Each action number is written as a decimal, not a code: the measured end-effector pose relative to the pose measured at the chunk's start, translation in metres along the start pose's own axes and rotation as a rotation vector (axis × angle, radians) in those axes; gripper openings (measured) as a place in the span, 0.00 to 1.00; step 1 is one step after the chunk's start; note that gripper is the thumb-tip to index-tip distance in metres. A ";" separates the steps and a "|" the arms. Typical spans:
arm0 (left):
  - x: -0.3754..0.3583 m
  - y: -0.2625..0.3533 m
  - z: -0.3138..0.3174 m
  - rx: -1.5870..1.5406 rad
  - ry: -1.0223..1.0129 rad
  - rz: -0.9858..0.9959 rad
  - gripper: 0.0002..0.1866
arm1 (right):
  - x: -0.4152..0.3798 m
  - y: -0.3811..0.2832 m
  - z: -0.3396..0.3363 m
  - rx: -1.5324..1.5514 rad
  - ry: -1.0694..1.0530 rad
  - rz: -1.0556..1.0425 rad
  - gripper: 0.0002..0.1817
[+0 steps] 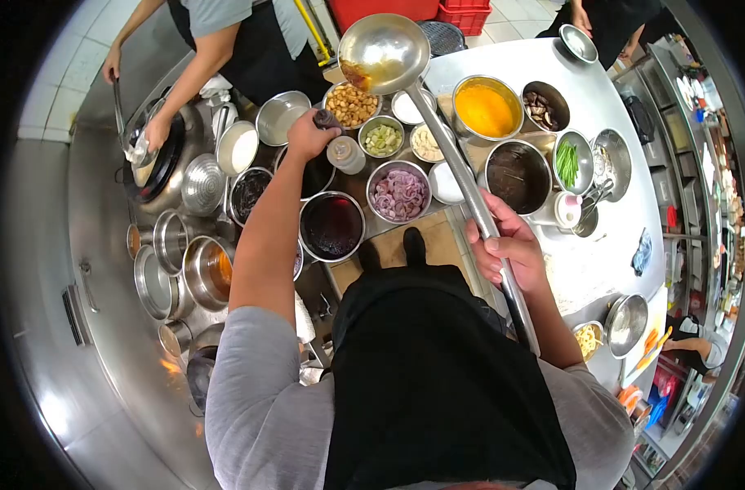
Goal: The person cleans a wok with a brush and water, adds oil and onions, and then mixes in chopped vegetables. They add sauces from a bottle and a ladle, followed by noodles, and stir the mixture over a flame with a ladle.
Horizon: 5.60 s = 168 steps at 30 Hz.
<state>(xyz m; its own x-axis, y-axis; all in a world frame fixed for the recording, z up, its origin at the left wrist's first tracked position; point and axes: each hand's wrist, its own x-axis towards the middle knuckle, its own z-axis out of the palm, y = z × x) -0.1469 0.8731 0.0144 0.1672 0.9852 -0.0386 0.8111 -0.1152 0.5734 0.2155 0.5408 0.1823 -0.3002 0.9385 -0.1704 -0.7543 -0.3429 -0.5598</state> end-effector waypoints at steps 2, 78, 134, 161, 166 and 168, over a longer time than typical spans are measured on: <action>0.009 -0.008 0.006 0.193 -0.141 -0.001 0.32 | 0.007 0.005 -0.004 0.033 0.020 0.008 0.45; -0.103 0.100 -0.187 -1.114 -0.837 -0.627 0.24 | 0.276 0.082 -0.138 -1.037 0.934 -0.646 0.11; -0.080 0.100 -0.142 -1.231 -0.722 -0.716 0.20 | 0.277 0.061 -0.107 -0.783 0.864 -0.645 0.11; -0.133 0.136 -0.139 -1.055 -0.702 -0.649 0.26 | 0.193 0.100 -0.141 -0.364 0.963 -0.500 0.12; -0.148 0.137 -0.133 -1.052 -0.720 -0.661 0.28 | 0.189 0.085 -0.110 -0.320 0.784 -0.606 0.09; -0.155 0.139 -0.134 -1.148 -0.754 -0.713 0.28 | 0.190 0.070 -0.104 -0.833 0.802 -0.812 0.09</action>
<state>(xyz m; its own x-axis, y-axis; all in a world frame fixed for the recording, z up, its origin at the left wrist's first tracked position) -0.1350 0.7214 0.2103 0.4664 0.4607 -0.7551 0.0502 0.8385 0.5426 0.1666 0.6997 0.0261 0.6667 0.7242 0.1761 0.0914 0.1550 -0.9837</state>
